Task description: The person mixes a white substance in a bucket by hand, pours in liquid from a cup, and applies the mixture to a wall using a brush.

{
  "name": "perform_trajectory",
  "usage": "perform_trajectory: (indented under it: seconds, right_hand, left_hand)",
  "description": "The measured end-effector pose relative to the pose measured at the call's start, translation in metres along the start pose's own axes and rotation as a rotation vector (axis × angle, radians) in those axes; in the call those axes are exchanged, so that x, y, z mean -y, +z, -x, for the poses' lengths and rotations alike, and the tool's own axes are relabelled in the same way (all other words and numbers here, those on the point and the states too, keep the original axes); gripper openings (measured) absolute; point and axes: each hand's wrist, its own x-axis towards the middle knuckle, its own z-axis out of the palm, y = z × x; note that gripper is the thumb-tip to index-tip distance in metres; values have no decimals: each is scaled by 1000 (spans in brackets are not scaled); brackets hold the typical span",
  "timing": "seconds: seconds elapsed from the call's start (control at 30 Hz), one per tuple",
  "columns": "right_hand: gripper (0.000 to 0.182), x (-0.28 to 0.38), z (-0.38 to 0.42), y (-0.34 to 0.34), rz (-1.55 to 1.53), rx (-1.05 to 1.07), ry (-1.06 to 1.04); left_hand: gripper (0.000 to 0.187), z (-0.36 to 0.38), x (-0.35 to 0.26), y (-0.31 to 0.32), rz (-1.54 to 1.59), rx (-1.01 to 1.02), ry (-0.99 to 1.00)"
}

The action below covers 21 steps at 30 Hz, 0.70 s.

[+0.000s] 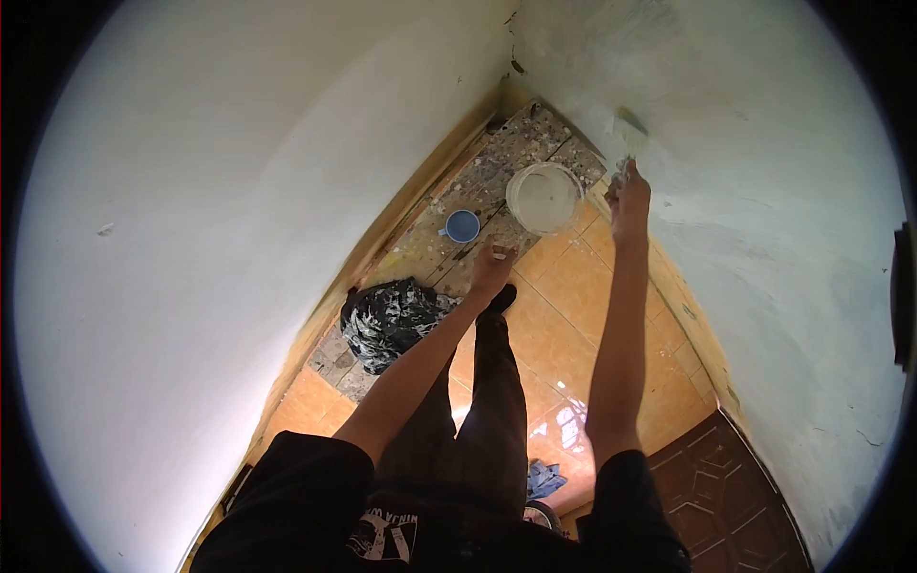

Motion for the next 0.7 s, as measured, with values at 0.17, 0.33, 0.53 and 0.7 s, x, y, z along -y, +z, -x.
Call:
perform_trajectory:
  seconds: [0.17,0.33,0.53,0.7]
  right_hand:
    - [30,-30,42,2,-197,22,-82]
    - [32,-62,-20,-3,-165,51,169]
    - [27,13,3,19,-89,8,-7]
    - [30,-21,51,21,-257,104,-254]
  left_hand:
    - [45,7,-19,-3,19,60,-34]
    - [41,3,-8,8,6,45,17]
    - [39,11,-9,9,44,45,-5]
    - [41,16,-1,9,23,54,22]
